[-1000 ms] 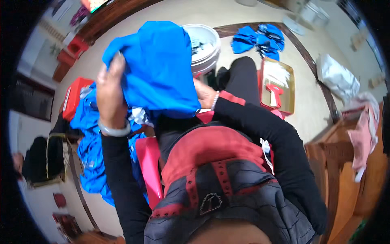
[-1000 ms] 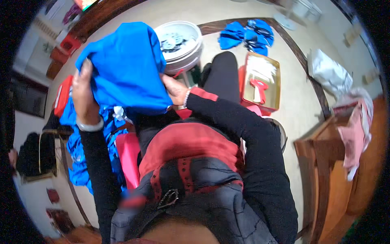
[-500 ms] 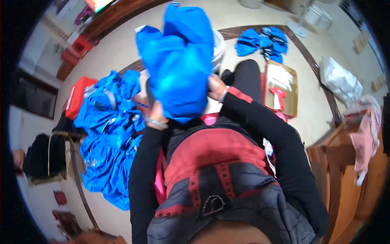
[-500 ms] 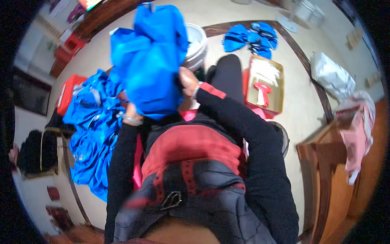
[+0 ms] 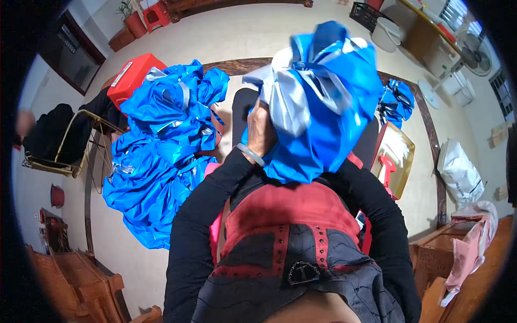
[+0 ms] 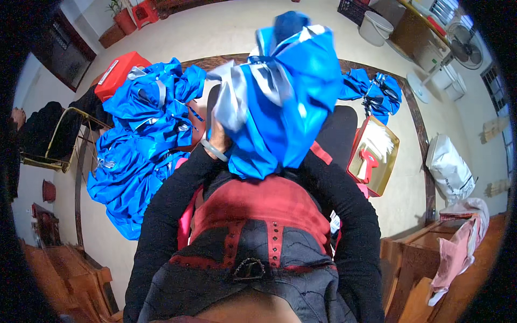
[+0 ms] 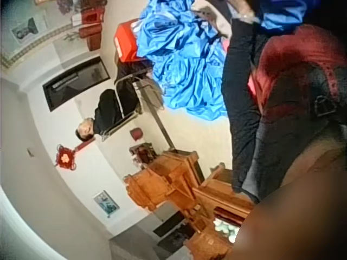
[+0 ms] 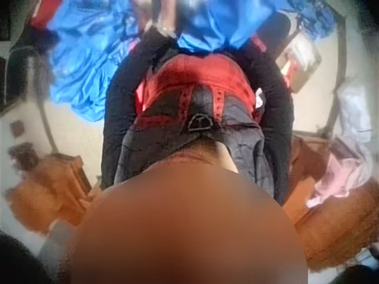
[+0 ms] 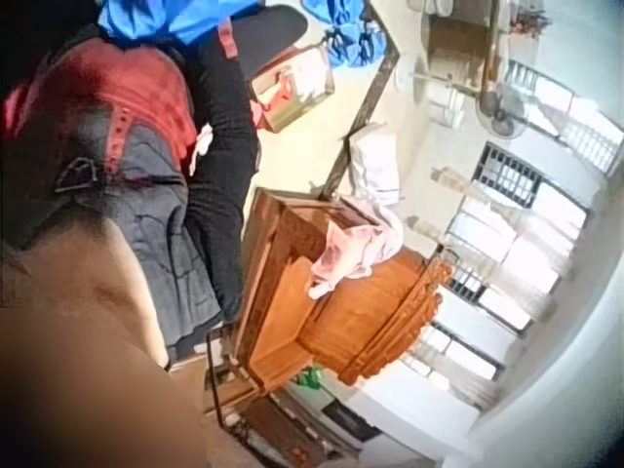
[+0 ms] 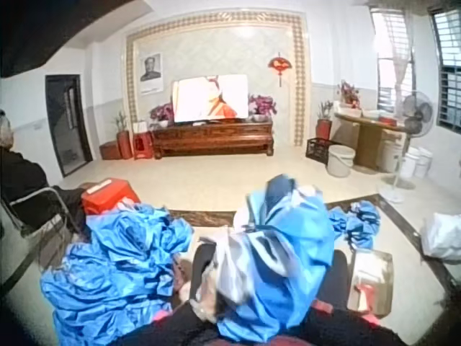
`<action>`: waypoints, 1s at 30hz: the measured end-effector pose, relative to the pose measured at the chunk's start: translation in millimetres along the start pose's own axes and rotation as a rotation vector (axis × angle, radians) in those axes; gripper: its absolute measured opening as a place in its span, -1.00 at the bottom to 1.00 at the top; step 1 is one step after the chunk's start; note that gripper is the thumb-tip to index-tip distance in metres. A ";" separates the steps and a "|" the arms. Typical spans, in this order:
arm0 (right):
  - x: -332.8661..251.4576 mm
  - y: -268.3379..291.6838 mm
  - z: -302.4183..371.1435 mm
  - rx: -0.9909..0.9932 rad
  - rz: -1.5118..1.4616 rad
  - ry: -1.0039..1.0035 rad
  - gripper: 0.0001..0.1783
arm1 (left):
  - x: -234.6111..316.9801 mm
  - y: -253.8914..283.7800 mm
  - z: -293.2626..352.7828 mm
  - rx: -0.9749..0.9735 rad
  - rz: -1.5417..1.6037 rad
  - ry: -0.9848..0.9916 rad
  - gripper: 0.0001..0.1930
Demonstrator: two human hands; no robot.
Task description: Assembling umbrellas by attaching the canopy fabric to the frame and folding them into a compact state.
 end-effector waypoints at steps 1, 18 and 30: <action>-8.3 6.5 1.7 0.010 0.052 0.012 -0.57 | 17.0 5.3 -0.6 0.025 -0.063 -0.048 -0.58; -102.0 72.0 -45.5 0.185 0.981 0.169 -0.75 | 59.5 20.7 -3.2 0.227 -0.460 -0.400 -0.61; -132.2 -82.7 -24.7 -0.137 1.027 0.423 -0.86 | 56.9 -5.8 1.8 0.149 -0.713 -0.499 -0.70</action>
Point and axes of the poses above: each hand's wrist, its own z-axis away from the middle knuckle, its own y-axis out of the back of the hand, x = y × z, the point moved 10 cm from there along -z, towards the middle knuckle, and after that the axes turned 14 degrees about y, right-handed, at the moved point
